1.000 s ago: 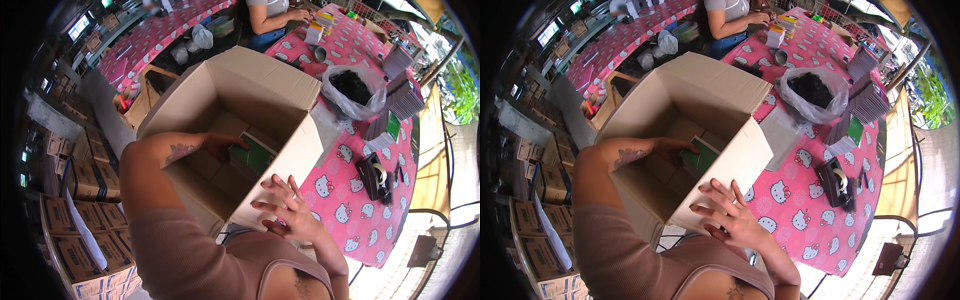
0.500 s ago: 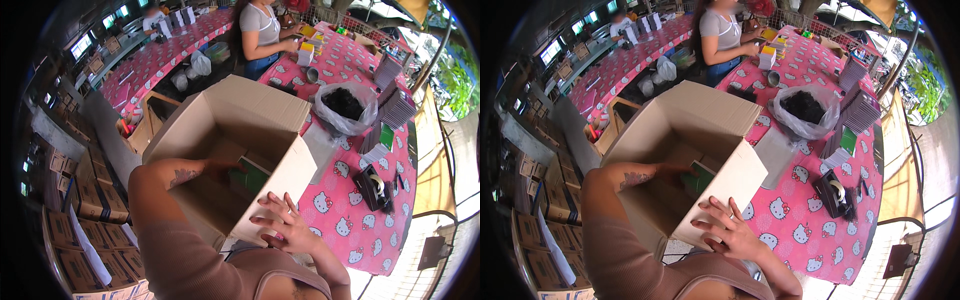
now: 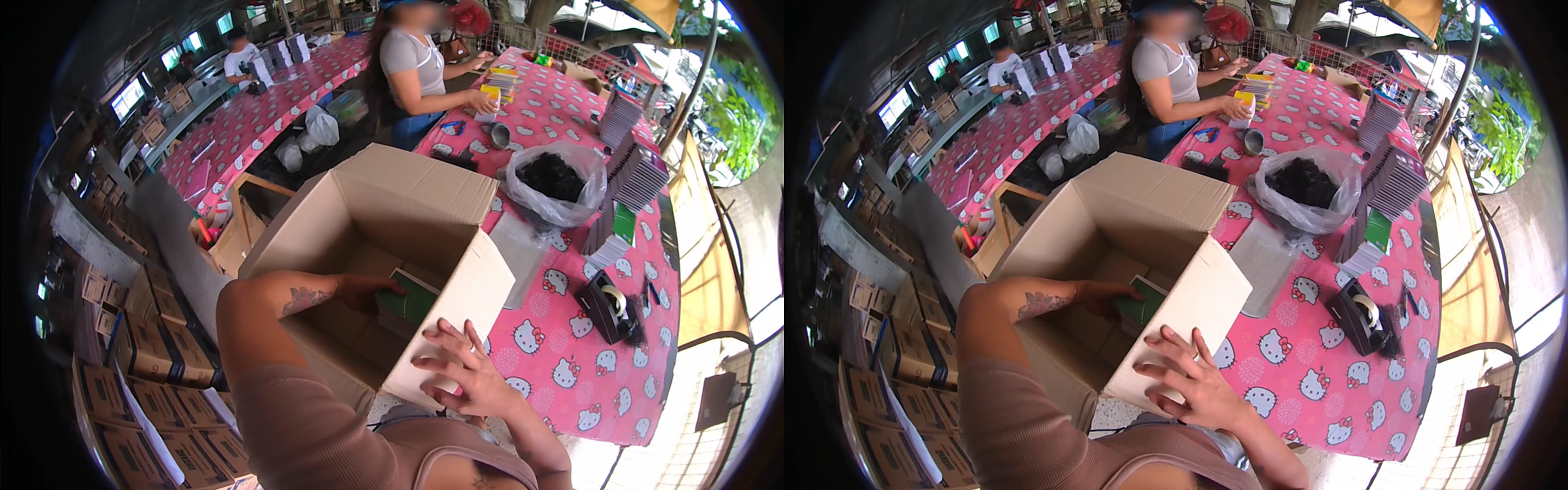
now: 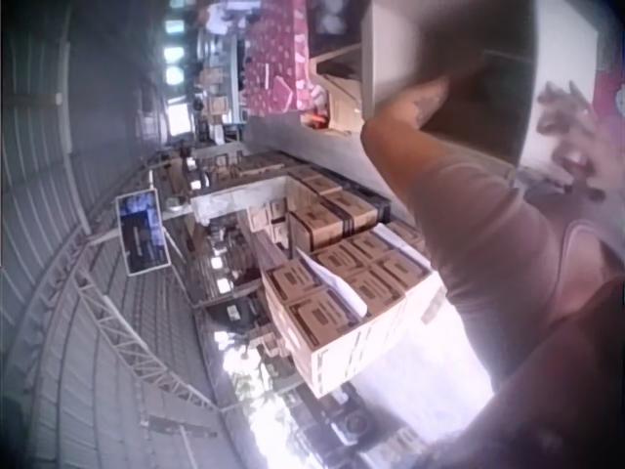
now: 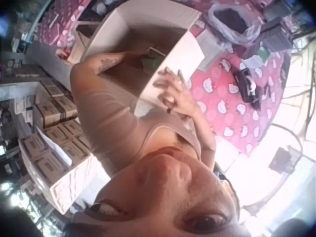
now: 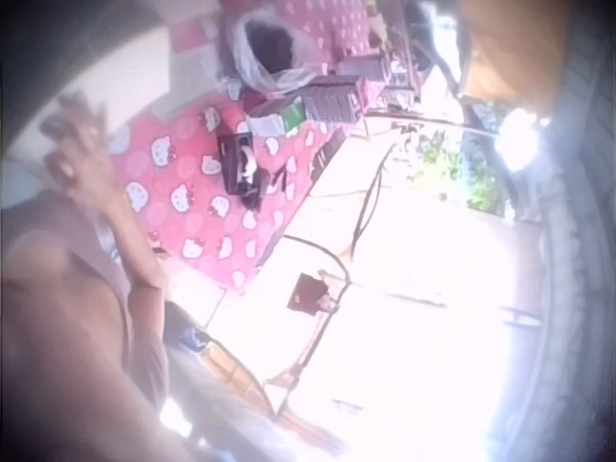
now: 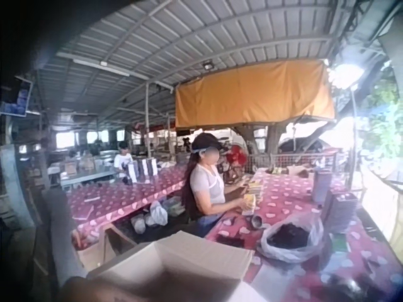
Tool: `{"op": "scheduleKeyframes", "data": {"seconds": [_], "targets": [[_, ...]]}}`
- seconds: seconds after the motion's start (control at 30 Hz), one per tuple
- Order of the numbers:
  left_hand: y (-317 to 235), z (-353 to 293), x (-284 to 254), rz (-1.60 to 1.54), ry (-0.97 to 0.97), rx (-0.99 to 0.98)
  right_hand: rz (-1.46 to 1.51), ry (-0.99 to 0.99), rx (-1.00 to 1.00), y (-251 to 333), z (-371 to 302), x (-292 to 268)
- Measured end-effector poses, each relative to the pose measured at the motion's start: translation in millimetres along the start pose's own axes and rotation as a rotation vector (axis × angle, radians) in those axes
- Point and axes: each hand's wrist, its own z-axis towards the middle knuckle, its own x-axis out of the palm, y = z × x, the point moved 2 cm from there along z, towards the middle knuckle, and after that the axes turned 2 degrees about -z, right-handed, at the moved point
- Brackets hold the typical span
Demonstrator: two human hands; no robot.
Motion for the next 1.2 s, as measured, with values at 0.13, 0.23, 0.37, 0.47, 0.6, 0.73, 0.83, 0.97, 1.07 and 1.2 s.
{"op": "scheduleKeyframes", "data": {"seconds": [0.13,0.23,0.37,0.47,0.6,0.73,0.83,0.97,1.07,1.2], "targets": [[3,5,-8,-0.654,-0.016,-0.362,-0.039,-0.015,0.013,11,2,4],[-10,0,4,-0.495,-0.039,-0.285,-0.132,-0.033,0.018,14,2,4],[-43,-36,49,-0.113,-0.181,-0.064,-0.226,-0.058,0.035,17,0,3],[-19,-63,6,0.154,-0.281,0.001,-0.253,-0.050,0.000,31,4,3],[-42,-104,-12,0.062,-0.284,0.158,-0.263,-0.097,0.022,26,2,1],[-70,-199,72,-0.103,-0.552,0.734,-0.302,-0.121,-0.044,28,-1,0],[-64,-223,145,-0.303,-0.703,1.222,-0.102,-0.161,-0.083,44,-4,-12],[-58,-187,258,-0.362,-0.744,1.524,0.611,-0.272,-0.101,73,-24,-24],[-46,-122,341,-0.365,-0.745,1.427,1.060,-0.440,-0.113,79,-61,-39],[-35,-21,463,-0.119,-0.859,1.554,1.490,-0.637,0.132,55,-166,-58]]}}
